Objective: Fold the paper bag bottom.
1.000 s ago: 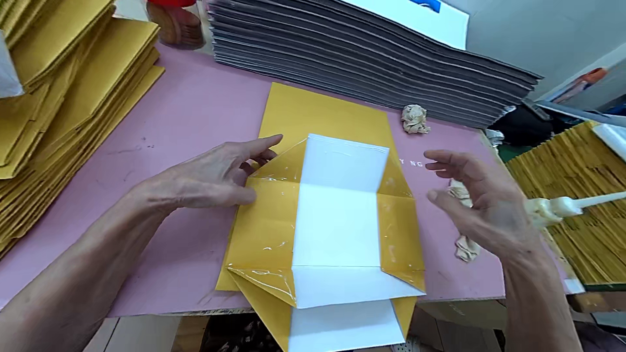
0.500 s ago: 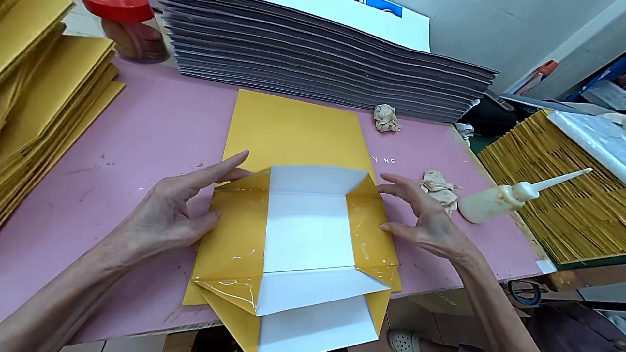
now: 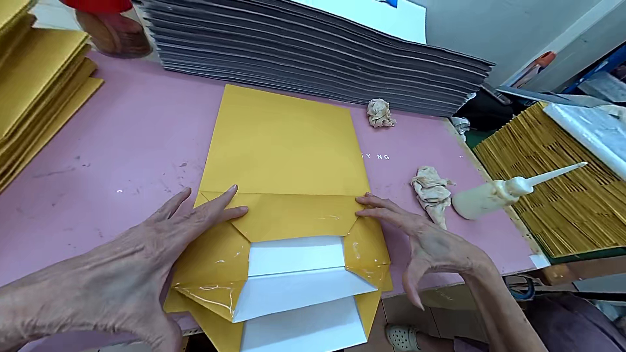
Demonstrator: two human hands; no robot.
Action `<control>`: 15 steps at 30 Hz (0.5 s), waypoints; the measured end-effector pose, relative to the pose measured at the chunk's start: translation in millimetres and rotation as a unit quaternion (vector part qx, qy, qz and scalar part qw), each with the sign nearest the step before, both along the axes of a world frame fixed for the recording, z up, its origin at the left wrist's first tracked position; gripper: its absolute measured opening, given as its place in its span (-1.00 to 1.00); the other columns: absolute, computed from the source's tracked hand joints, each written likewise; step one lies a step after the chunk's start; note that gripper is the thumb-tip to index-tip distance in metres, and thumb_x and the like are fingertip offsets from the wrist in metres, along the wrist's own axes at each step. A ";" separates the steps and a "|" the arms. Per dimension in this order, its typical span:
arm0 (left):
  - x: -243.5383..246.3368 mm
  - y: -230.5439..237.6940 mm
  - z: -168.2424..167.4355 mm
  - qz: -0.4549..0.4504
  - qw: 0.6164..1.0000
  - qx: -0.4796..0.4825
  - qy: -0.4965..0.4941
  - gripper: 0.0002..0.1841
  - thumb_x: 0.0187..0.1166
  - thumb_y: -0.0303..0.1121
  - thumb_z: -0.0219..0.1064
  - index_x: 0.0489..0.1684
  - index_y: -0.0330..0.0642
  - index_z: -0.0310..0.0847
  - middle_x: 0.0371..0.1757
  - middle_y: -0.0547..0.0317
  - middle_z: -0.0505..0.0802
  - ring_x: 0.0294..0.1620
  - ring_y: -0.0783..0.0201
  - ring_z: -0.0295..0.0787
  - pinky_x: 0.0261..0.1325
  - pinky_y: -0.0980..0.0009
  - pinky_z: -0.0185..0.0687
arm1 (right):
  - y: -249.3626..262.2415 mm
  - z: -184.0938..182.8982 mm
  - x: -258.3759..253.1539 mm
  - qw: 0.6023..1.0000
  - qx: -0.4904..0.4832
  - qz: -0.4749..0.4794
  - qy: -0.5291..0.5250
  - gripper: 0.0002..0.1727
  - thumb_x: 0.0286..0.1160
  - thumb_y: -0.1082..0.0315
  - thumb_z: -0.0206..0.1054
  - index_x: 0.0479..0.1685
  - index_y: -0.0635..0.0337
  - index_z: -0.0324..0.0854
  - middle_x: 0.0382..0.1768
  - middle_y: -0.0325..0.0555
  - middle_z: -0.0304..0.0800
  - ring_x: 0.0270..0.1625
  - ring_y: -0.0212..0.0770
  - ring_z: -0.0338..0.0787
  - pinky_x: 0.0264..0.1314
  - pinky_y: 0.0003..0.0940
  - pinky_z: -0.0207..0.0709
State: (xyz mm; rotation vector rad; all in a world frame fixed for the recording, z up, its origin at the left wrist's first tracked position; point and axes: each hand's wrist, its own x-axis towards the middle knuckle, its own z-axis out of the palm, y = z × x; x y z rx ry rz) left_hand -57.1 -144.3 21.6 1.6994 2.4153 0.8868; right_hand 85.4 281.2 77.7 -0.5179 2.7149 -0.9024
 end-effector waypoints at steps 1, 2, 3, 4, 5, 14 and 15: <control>1.7 0.3 -1.2 0.005 1.000 0.000 0.011 0.44 -0.18 0.88 -0.05 0.89 0.13 0.00 0.74 0.40 0.48 0.79 0.26 0.25 0.80 -0.33 -0.36 | -3.7 -1.5 2.2 1.000 0.015 -0.004 0.018 0.40 -0.31 -0.72 0.32 0.69 0.12 0.43 0.81 0.04 0.21 0.88 0.17 0.04 0.73 0.53 -0.17; 3.4 0.9 -2.4 0.010 1.000 0.007 0.018 0.40 -0.12 0.87 -0.04 0.88 0.10 0.04 0.73 0.35 0.49 0.79 0.23 0.26 0.79 -0.35 -0.37 | -7.5 -3.0 4.3 0.999 0.031 -0.009 0.037 0.40 -0.32 -0.73 0.31 0.67 0.11 0.45 0.79 0.06 0.23 0.86 0.19 0.09 0.71 0.58 -0.18; 4.9 1.9 -2.7 0.016 0.999 0.014 0.025 0.35 -0.05 0.85 -0.05 0.85 0.10 0.11 0.72 0.31 0.51 0.79 0.19 0.26 0.79 -0.35 -0.36 | -11.5 -3.9 5.8 0.997 0.043 -0.015 0.058 0.37 -0.33 -0.71 0.33 0.63 0.12 0.49 0.77 0.09 0.27 0.84 0.21 0.14 0.69 0.60 -0.17; 6.3 3.0 -2.1 0.025 0.999 0.018 0.031 0.29 0.02 0.82 -0.07 0.83 0.14 0.17 0.72 0.29 0.52 0.79 0.16 0.26 0.78 -0.35 -0.33 | -14.9 -4.2 6.4 0.996 0.049 -0.020 0.073 0.34 -0.32 -0.67 0.37 0.59 0.15 0.53 0.74 0.13 0.31 0.82 0.22 0.18 0.68 0.61 -0.18; 7.1 4.3 -2.4 0.034 0.998 0.026 0.035 0.22 0.08 0.80 -0.09 0.81 0.18 0.22 0.70 0.30 0.54 0.79 0.16 0.27 0.78 -0.34 -0.31 | -17.6 -4.7 6.3 0.995 0.049 -0.026 0.084 0.30 -0.30 -0.65 0.38 0.54 0.17 0.58 0.71 0.15 0.35 0.81 0.22 0.22 0.68 0.62 -0.20; 18.9 26.2 -5.4 0.182 0.979 0.086 0.016 0.18 0.46 0.32 0.27 0.92 -0.18 -0.43 0.22 0.24 0.91 0.51 0.10 0.66 0.74 -0.19 0.12 | -36.2 -23.8 -8.9 0.969 0.010 -0.121 0.217 -0.47 0.35 -0.05 0.48 0.02 0.27 0.76 0.21 0.06 0.76 0.26 -0.15 0.73 0.27 -0.28 0.61; 20.3 29.0 -5.3 0.199 0.976 0.086 0.018 0.20 0.42 0.28 0.32 0.92 -0.17 -0.41 0.17 0.22 0.92 0.46 0.08 0.70 0.70 -0.18 0.20 | -39.9 -25.6 -8.5 0.966 0.015 -0.134 0.219 -0.49 0.32 -0.01 0.51 0.03 0.27 0.74 0.20 0.06 0.74 0.24 -0.14 0.71 0.25 -0.28 0.58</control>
